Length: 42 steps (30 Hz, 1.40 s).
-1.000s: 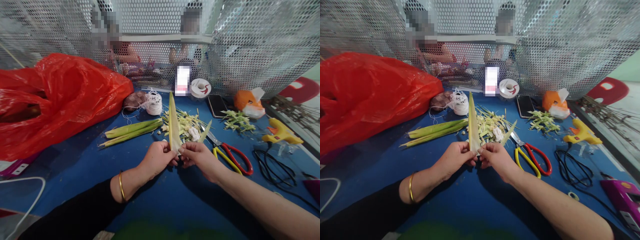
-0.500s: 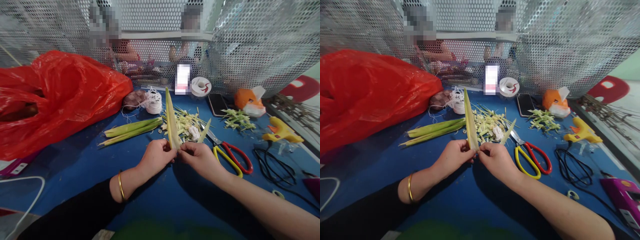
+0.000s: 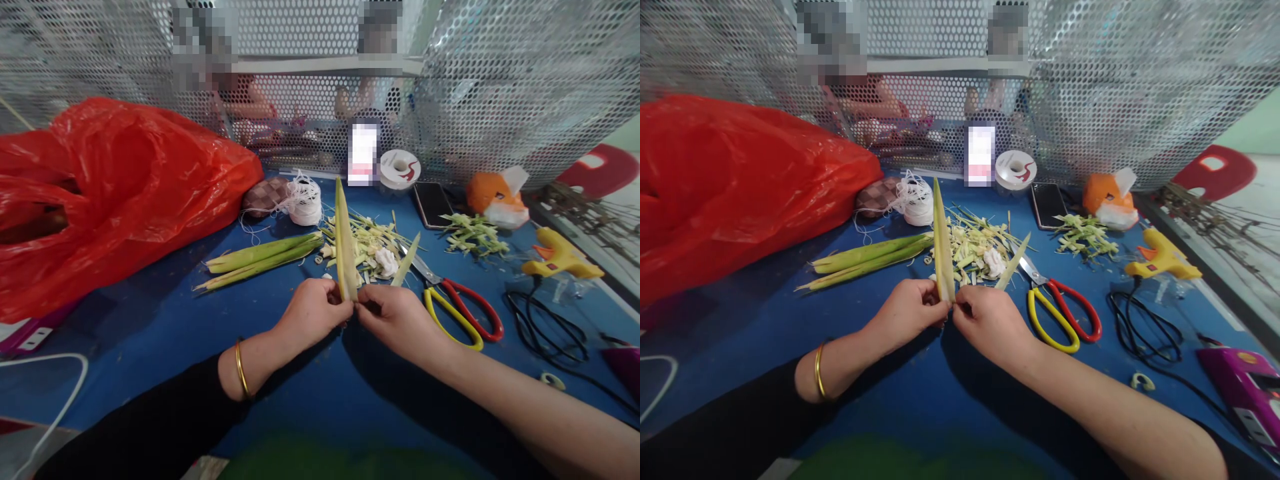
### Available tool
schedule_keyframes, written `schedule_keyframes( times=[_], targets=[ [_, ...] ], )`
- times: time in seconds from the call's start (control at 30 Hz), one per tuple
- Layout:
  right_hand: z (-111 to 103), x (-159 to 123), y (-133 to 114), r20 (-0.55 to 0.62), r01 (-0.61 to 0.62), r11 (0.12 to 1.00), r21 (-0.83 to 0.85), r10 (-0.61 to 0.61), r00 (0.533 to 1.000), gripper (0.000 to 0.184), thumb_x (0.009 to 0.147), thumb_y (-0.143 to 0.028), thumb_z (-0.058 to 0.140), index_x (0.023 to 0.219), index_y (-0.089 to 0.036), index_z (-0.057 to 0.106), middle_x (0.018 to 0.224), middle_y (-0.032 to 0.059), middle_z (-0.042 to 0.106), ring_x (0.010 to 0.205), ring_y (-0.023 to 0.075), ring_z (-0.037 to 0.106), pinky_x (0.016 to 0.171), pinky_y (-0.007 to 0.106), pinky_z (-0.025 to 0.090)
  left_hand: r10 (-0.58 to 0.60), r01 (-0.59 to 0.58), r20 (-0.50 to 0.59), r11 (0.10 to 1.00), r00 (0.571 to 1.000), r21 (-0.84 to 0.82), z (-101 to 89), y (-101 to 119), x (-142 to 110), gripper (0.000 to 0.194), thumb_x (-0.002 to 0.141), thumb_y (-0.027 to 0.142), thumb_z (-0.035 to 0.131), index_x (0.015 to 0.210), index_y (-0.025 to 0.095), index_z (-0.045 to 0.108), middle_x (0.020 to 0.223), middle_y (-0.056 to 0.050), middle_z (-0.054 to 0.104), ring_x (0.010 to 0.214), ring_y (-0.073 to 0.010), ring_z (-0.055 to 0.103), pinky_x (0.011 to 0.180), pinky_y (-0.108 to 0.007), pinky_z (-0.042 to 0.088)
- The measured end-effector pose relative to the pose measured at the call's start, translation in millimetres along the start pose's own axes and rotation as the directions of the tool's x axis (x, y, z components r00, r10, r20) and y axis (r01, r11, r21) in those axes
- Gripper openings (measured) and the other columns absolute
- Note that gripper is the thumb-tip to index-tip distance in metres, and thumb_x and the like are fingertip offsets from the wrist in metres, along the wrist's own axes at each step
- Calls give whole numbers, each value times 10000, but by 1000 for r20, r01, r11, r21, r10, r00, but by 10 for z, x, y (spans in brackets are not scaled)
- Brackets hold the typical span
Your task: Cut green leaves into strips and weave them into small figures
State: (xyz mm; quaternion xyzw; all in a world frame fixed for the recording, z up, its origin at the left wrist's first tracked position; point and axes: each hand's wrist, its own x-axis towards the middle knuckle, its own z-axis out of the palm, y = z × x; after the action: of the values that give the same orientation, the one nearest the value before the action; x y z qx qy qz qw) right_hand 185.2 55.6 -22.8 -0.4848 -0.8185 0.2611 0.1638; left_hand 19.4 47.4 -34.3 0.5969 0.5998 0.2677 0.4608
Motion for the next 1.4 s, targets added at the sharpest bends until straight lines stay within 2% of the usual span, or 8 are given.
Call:
schedule_keyframes(
  times=[0.23, 0.43, 0.67, 0.8, 0.93, 1.07, 1.17, 1.4],
  targets=[
    [26, -41, -7, 3, 81, 992, -101, -81, 997, 162, 780, -153, 475, 626, -202, 454, 596, -4, 508, 533, 122, 452, 522, 236, 296, 10, -11, 51, 1000, 999, 15, -5, 7, 2, 79, 660, 173, 562, 633, 160, 636, 558, -3, 640, 536, -142, 589, 462, -204, 381],
    [-73, 0, 9, 38, 52, 998, 19, -52, 998, 172, 733, -126, 494, 578, -196, 470, 527, -39, 461, 492, 99, 395, 482, 225, 258, -144, 210, 204, 910, 968, -358, -27, 109, 5, 38, 685, 114, 599, 701, 128, 631, 543, 13, 601, 466, -96, 568, 504, -206, 482],
    [-137, 42, 29, -9, -25, 988, 153, 26, 1000, 193, 754, -184, 486, 565, -207, 455, 506, -54, 421, 493, 105, 384, 473, 232, 272, -181, 298, 267, 810, 946, -505, -85, 171, 13, 38, 702, 132, 612, 705, 105, 638, 562, -1, 600, 449, -82, 566, 497, -200, 498],
    [-151, 46, 31, 11, -69, 976, 208, 69, 998, 176, 778, -206, 492, 604, -207, 516, 537, -33, 516, 524, 126, 458, 508, 248, 326, -176, 276, 238, 818, 955, -505, -93, 181, 13, 33, 694, 139, 629, 704, 107, 634, 564, -2, 601, 453, -82, 565, 496, -201, 492],
    [-134, 45, -6, 13, -107, 926, 362, 110, 994, 125, 810, -290, 549, 779, -199, 629, 709, 13, 657, 635, 161, 563, 569, 262, 401, -168, 223, 164, 873, 972, -433, -67, 187, 2, 33, 694, 110, 638, 725, 111, 628, 536, 14, 597, 449, -82, 557, 479, -188, 468],
    [-61, 46, -5, -57, -107, 940, 325, 133, 990, 222, 816, -368, 587, 673, -200, 560, 615, -10, 588, 570, 141, 511, 529, 258, 366, -135, 190, 163, 900, 977, -393, -4, 147, -13, 55, 698, 81, 627, 741, 115, 632, 540, 20, 600, 477, -88, 565, 489, -189, 477],
    [-23, 52, 51, -86, -71, 964, 256, 96, 992, 279, 850, -322, 541, 602, -205, 490, 571, -23, 538, 548, 129, 484, 519, 253, 347, -137, 194, 166, 896, 976, -400, 13, 147, -19, 35, 730, 94, 603, 737, 118, 628, 550, 19, 593, 485, -87, 557, 504, -203, 496],
    [-61, 72, 139, 5, -119, 929, 351, 125, 992, 280, 850, -329, 535, 603, -216, 469, 563, -27, 521, 563, 151, 596, 529, 241, 440, -159, 248, 228, 861, 961, -445, -40, 192, -20, 73, 754, 126, 578, 693, 123, 618, 559, 3, 602, 443, -75, 552, 485, -185, 461]
  ],
)
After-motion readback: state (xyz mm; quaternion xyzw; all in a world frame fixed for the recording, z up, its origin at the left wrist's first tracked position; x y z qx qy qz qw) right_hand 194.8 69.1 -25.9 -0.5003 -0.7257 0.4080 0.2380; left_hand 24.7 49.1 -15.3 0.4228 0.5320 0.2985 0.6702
